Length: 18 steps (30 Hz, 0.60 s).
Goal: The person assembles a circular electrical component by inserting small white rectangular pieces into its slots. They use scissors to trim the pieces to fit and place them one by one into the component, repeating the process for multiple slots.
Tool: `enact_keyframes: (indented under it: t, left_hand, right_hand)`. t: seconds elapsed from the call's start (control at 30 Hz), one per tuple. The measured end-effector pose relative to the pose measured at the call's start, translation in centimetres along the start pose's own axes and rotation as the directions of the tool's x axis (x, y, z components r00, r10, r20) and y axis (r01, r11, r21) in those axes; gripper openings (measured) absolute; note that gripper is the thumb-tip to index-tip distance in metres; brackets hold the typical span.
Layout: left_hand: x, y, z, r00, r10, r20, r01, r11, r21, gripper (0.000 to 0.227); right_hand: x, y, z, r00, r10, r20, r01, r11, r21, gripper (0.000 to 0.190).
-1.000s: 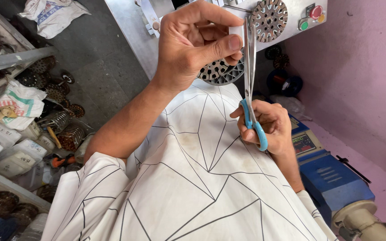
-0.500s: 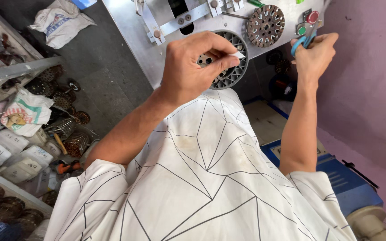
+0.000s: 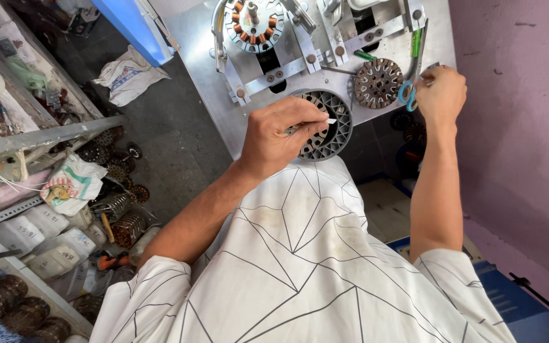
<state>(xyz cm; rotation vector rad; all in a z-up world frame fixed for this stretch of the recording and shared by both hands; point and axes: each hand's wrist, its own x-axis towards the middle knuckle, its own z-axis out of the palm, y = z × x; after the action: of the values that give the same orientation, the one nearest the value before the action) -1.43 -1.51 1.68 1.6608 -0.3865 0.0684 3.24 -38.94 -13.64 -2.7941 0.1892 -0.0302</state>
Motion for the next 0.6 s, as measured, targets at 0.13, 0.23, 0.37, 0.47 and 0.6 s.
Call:
enact_keyframes:
  t: [0.13,0.23,0.37,0.47,0.6]
  left_hand:
    - [0.3,-0.2,-0.2,1.0,-0.003,-0.012,0.004,0.998,0.068,0.015]
    - [0.9,-0.3,0.3,0.999,0.029,-0.013,-0.027,0.991,0.134,0.017]
    - [1.8,-0.1,0.5,0.991,0.12,-0.052,-0.108,0.977,0.183,0.019]
    - [2.2,0.0,0.5,0.983,0.173,-0.058,-0.159,0.969,0.188,0.02]
    - [2.5,-0.2,0.6,0.968,0.237,-0.082,-0.214,0.951,0.223,0.019]
  right_hand:
    - [-4.2,-12.0,-7.4,0.984,-0.161,-0.07,0.156,0.611,0.776,0.016]
    - [-7.9,-19.7,-10.3,0.93,-0.35,-0.113,0.325,0.642,0.694,0.021]
    - [-8.4,-23.9,-9.9,0.934,-0.234,-0.271,0.355,0.689,0.631,0.017]
    - [-8.6,-24.5,-8.8,0.958,-0.097,-0.271,0.275,0.59,0.759,0.013]
    - [-8.6,-25.0,-8.0,0.907,-0.154,-0.392,0.341,0.813,0.471,0.011]
